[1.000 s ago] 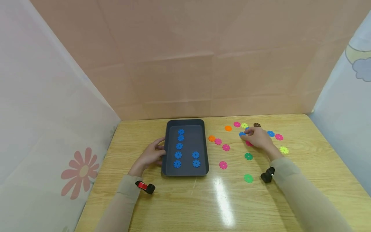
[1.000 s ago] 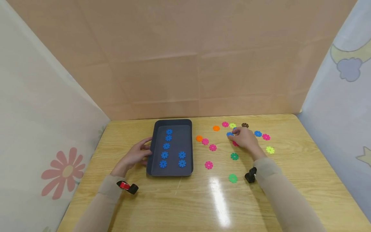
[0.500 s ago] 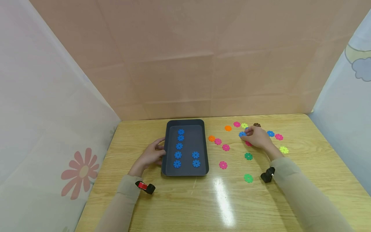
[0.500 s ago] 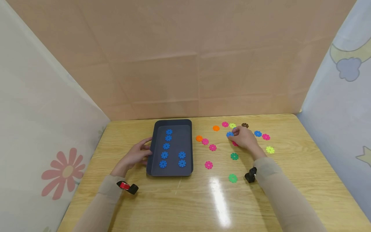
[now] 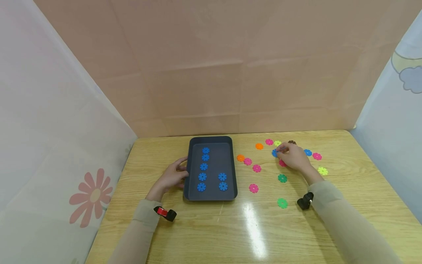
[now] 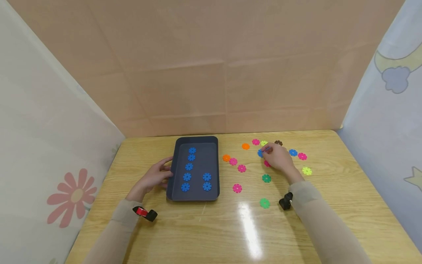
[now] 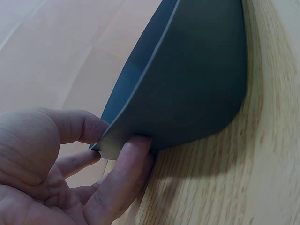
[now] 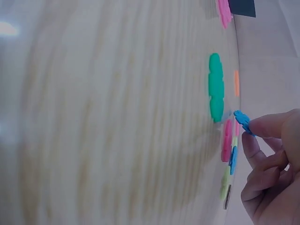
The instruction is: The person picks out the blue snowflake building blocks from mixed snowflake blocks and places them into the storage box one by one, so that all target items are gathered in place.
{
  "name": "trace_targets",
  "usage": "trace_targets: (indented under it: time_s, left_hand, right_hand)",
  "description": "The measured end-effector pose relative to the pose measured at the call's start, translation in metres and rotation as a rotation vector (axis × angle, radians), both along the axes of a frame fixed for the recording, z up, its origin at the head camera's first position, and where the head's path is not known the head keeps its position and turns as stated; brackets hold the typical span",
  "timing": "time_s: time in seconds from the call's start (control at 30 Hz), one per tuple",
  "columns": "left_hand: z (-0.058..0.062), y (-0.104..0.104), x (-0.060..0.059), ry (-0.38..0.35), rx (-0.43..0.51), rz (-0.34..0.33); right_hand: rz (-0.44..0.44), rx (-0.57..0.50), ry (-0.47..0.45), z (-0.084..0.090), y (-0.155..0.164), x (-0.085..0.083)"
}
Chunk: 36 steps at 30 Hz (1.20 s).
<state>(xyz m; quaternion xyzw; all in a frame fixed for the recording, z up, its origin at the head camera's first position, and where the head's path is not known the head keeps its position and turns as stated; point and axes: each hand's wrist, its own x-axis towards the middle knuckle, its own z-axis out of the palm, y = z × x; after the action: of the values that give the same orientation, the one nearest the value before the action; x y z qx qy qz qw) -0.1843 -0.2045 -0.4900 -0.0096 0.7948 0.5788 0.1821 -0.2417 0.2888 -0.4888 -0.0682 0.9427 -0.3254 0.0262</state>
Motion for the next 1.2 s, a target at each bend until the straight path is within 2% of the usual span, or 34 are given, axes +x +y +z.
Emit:
trace_targets:
  time_s: [0.27, 0.5, 0.73, 1.0, 1.2]
  left_hand:
    - [0.0, 0.0, 0.001, 0.003, -0.015, 0.0]
    - [0.0, 0.0, 0.001, 0.004, -0.01, 0.001]
    - [0.0, 0.0, 0.001, 0.005, -0.003, 0.0]
    - [0.002, -0.001, 0.003, 0.013, 0.016, -0.014]
    - [0.003, -0.001, 0.003, 0.008, 0.012, -0.008]
  right_hand:
    - [-0.003, 0.002, 0.031, 0.003, -0.006, 0.003]
    - [0.036, -0.056, 0.048, 0.009, -0.016, 0.006]
    - [0.085, -0.066, 0.05, 0.011, -0.035, 0.011]
    - [0.152, -0.161, 0.037, 0.007, -0.064, 0.016]
    - [0.186, -0.291, 0.027, 0.008, -0.086, 0.018]
